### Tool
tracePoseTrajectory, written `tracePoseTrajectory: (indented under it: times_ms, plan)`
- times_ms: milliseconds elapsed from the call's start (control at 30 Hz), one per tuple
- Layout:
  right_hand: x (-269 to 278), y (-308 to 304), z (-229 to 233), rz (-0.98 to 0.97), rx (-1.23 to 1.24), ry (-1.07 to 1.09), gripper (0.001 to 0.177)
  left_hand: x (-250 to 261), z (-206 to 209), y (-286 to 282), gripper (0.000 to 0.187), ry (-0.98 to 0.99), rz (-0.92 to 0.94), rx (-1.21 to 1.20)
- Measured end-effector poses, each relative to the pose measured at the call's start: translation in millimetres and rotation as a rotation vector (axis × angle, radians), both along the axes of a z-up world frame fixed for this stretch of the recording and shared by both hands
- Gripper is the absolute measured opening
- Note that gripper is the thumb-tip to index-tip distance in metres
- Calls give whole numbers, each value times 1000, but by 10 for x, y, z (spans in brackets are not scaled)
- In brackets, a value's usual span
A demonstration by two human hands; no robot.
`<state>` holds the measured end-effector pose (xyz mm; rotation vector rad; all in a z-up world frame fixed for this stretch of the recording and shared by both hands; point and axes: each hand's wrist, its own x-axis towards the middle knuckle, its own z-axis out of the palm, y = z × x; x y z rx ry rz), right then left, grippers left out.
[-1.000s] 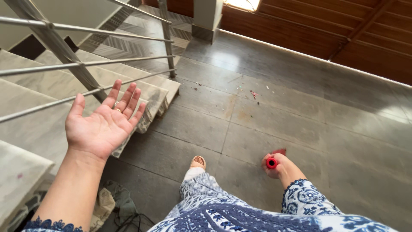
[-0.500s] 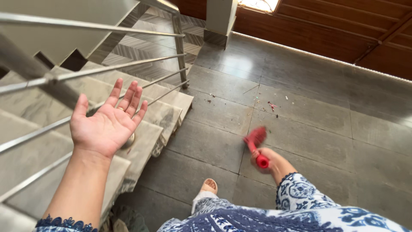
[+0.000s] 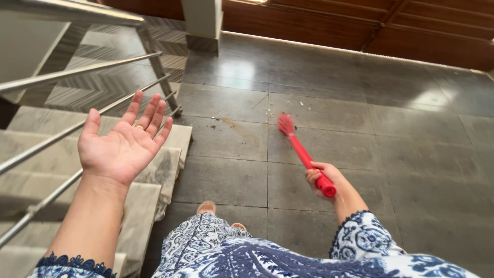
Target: The person sweeps debris across a tiled floor toward the bottom of a staircase using a handheld brush and a dustpan.
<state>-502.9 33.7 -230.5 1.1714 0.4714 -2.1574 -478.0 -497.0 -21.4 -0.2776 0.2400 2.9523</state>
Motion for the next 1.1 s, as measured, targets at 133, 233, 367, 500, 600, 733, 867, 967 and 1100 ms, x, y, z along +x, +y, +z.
tracePoseTrajectory:
  times_ms: [133, 233, 367, 500, 600, 733, 867, 967, 1100]
  plan:
    - [102, 362, -302, -100, 183, -59, 23, -399, -4, -43, 77, 2, -70, 18]
    - [157, 499, -457, -159, 185, -103, 25, -703, 17, -90, 76, -2, -106, 4]
    - [76, 384, -608, -242, 254, -233, 21, -1042, 60, -220, 77, -16, -106, -46]
    - [-271, 34, -1098, -77, 5, -232, 26, -1301, 51, -394, 77, -34, -116, -72]
    - [-593, -518, -1324, 84, 100, -196, 22, -1491, 7, -498, 75, -54, -119, -82]
    - [-1066, -984, -921, 44, -64, -275, 24, -1792, -47, -574, 76, -31, -159, -55]
    - [-1291, -987, -208, -30, -165, -205, 27, -2123, -76, -567, 77, -21, -203, -58]
    - [-1263, -909, 105, -90, -180, -120, 28, -2329, -106, -512, 78, -3, -246, -30]
    - [-1153, -596, 107, -126, -57, -55, 27, -2506, -142, -392, 77, 5, -296, -13]
